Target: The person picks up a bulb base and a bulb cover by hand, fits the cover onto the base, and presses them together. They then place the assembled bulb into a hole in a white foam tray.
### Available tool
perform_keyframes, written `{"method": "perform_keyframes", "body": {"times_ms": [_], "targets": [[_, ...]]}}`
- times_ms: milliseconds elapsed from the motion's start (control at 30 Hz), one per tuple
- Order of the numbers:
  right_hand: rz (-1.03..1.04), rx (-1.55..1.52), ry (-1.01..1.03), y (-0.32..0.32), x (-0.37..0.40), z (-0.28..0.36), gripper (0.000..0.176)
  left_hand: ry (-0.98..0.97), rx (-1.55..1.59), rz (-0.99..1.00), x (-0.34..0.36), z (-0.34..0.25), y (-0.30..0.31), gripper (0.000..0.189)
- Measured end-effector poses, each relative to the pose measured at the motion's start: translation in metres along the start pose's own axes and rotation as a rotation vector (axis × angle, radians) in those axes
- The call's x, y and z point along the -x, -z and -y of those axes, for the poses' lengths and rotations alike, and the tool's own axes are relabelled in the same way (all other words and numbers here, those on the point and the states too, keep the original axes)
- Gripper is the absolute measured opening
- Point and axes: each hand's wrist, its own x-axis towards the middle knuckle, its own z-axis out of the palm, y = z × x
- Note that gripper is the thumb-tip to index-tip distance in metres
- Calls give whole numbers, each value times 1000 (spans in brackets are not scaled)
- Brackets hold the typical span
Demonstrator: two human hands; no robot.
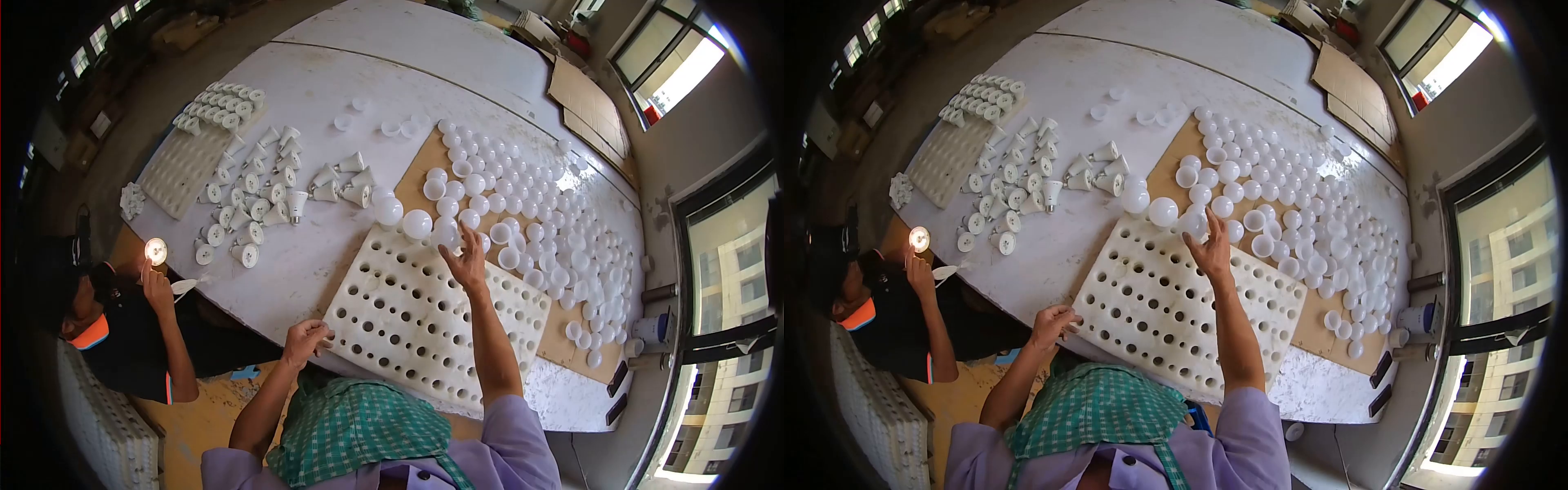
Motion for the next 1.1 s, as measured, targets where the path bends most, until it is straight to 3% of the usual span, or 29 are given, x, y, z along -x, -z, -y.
{"method": "perform_keyframes", "body": {"times_ms": [33,67,133,167,233,267,300,367,467,633,733,800,900,967,1100], "targets": [[-48,-142,-62,6,-3,-14,68,9,2,-3,-4,5,7,30],[-89,-91,-95,22,-7,-16,59,-49,-59,-60,-10,12,17,30],[-209,360,26,41,-16,-68,44,-109,-223,-244,1,4,35,32],[-154,439,-137,54,-17,-79,47,-163,-282,-325,-10,22,56,28],[-52,660,-399,71,-20,-110,59,-116,-232,-468,-13,2,72,25],[2,668,-459,79,-19,-112,61,-241,-373,-554,-26,9,92,25],[27,667,-478,82,-20,-121,62,-360,-520,-626,-39,15,110,26],[85,644,-401,80,-21,-166,59,-369,-546,-724,-52,-2,130,28],[160,633,-444,78,-26,-161,61,-355,-644,-851,-83,-11,157,35],[-93,572,-364,91,-13,-135,71,-242,-1146,-739,-115,-40,180,58],[-185,351,-259,110,4,-108,66,-142,-1327,-623,-124,-52,182,57],[383,512,-295,125,29,-61,63,-203,-1360,-614,-132,-47,195,54],[603,707,-216,119,67,-30,59,-312,-1427,-578,-144,-35,206,48],[652,751,-195,108,83,-16,61,-370,-1456,-551,-143,-36,204,45],[564,650,-71,96,86,-2,70,-282,-1500,-340,-126,-58,178,38]]}}
